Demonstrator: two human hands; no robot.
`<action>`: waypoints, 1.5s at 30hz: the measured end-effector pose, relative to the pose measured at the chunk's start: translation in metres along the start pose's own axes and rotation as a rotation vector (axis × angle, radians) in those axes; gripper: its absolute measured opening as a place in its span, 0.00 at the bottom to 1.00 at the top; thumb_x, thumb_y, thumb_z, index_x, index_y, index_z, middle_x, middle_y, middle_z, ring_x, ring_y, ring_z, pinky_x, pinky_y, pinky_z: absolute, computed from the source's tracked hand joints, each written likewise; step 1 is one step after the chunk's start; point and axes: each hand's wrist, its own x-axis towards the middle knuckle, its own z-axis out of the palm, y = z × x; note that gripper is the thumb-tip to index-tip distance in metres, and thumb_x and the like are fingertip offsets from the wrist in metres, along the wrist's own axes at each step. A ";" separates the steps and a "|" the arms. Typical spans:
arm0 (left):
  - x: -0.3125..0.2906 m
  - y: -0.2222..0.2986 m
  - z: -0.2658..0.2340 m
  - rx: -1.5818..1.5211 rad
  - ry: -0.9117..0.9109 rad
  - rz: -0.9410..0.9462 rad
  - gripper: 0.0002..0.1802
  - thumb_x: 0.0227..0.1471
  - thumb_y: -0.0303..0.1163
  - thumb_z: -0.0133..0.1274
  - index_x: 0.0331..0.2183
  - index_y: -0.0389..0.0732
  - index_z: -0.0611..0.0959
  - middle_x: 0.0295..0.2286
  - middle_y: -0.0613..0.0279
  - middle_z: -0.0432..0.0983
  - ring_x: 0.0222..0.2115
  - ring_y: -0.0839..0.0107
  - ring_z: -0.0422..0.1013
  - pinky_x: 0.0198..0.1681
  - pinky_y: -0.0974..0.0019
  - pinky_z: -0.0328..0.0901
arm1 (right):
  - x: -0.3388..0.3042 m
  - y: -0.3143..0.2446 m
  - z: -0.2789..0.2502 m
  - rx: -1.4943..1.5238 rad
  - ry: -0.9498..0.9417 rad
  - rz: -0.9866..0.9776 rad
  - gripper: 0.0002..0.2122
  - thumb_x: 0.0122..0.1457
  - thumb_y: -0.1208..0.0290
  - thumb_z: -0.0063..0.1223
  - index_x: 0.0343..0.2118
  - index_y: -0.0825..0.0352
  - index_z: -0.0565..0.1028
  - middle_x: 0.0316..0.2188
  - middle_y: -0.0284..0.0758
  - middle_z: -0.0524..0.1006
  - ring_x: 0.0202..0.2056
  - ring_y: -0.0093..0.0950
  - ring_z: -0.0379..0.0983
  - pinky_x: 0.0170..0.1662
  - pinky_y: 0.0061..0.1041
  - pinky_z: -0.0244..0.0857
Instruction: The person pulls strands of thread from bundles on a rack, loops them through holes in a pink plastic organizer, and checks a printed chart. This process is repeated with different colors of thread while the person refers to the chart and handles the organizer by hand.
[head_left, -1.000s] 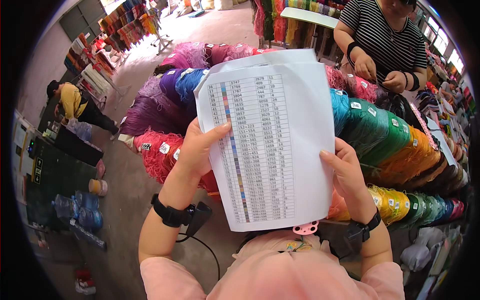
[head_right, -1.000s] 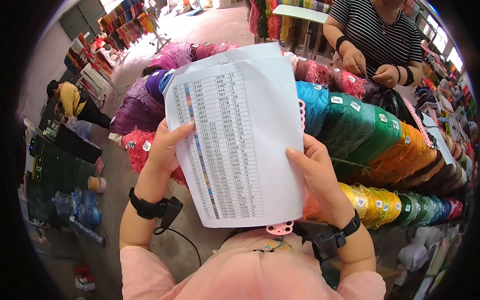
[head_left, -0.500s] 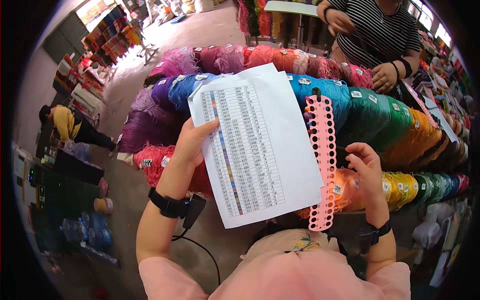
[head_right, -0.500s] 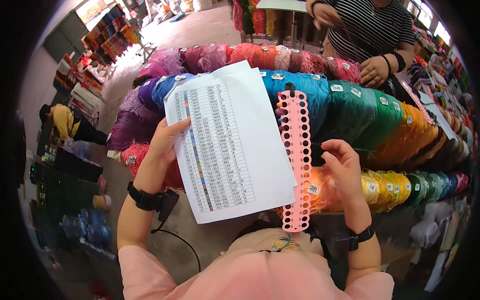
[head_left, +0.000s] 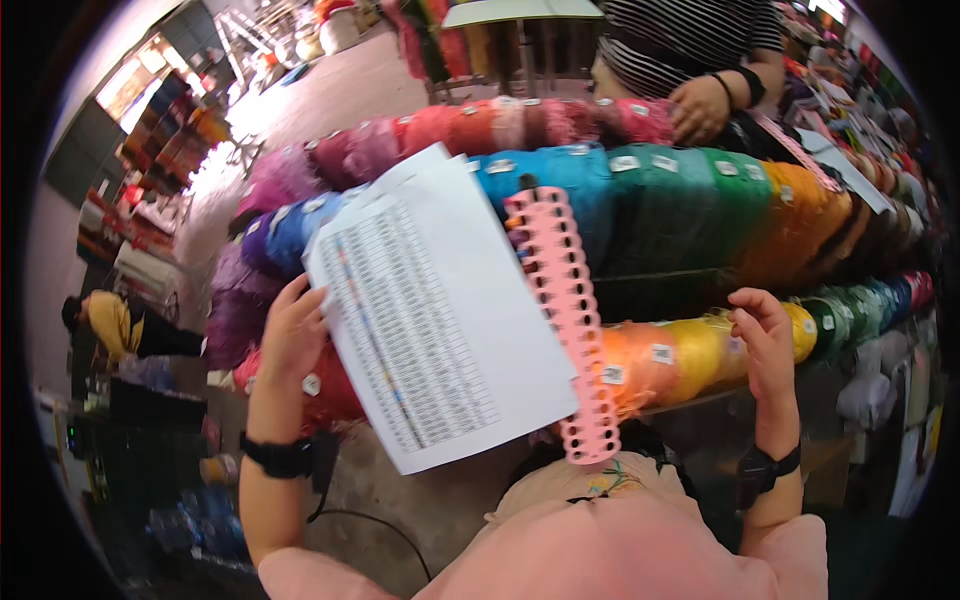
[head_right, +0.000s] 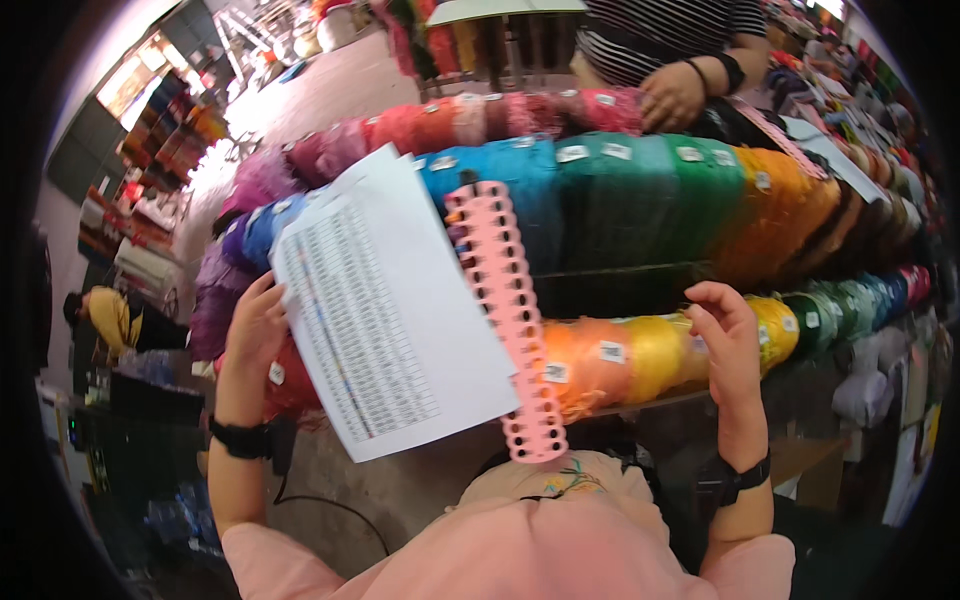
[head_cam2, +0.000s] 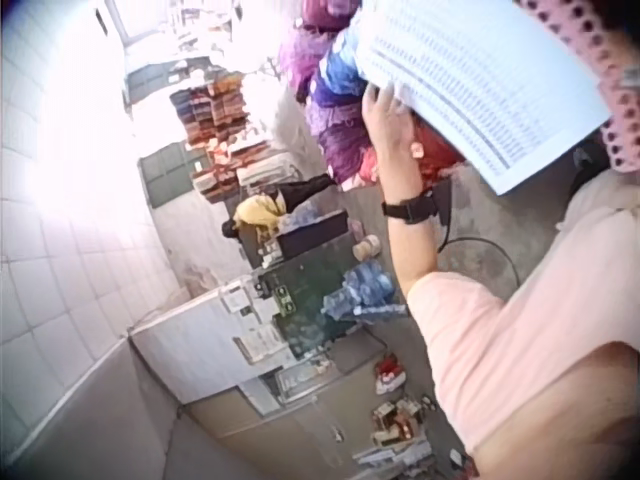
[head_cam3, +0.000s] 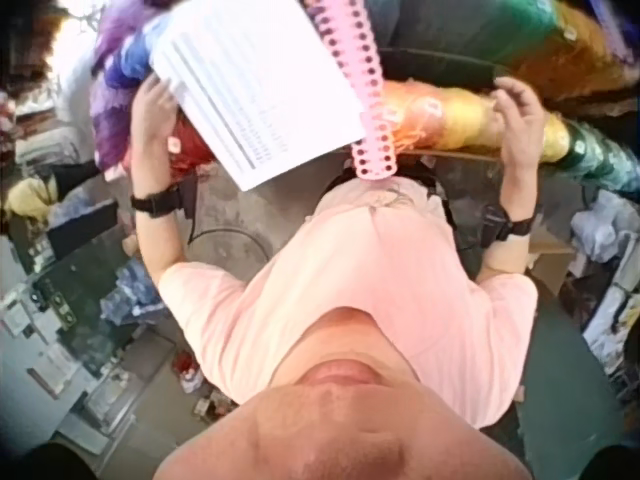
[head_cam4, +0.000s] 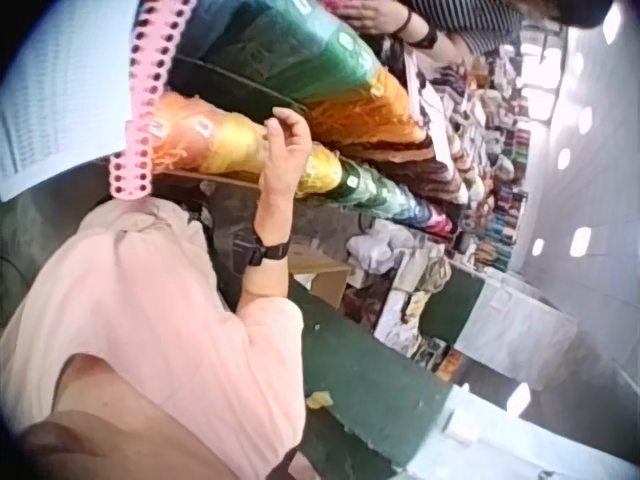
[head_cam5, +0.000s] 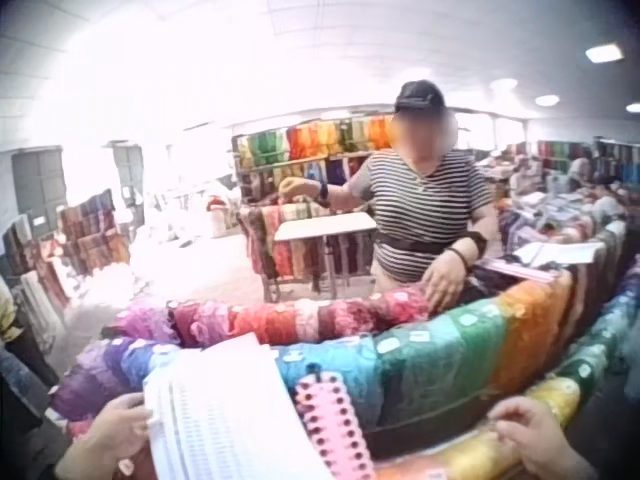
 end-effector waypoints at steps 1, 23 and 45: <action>0.000 0.000 -0.001 0.024 0.066 -0.012 0.23 0.43 0.26 0.45 0.43 0.30 0.61 0.39 0.50 0.64 0.40 0.65 0.64 0.42 0.66 0.59 | 0.004 0.002 -0.008 -0.013 0.035 0.005 0.07 0.46 0.80 0.44 0.30 0.68 0.69 0.27 0.26 0.68 0.27 0.14 0.62 0.30 0.12 0.56; -0.113 0.019 0.562 0.451 -1.043 -0.361 0.19 0.44 0.21 0.40 0.43 0.33 0.64 0.40 0.53 0.65 0.37 0.68 0.66 0.37 0.69 0.64 | 0.031 0.024 -0.279 0.293 0.199 -0.036 0.05 0.49 0.78 0.43 0.28 0.71 0.71 0.24 0.30 0.71 0.24 0.15 0.66 0.28 0.14 0.61; -0.026 -0.182 0.782 0.598 -1.125 -0.040 0.16 0.43 0.21 0.45 0.38 0.29 0.69 0.34 0.59 0.69 0.36 0.74 0.65 0.40 0.74 0.59 | 0.212 0.048 -0.491 -1.187 0.072 0.156 0.11 0.42 0.74 0.41 0.30 0.65 0.73 0.30 0.41 0.73 0.36 0.35 0.69 0.38 0.31 0.62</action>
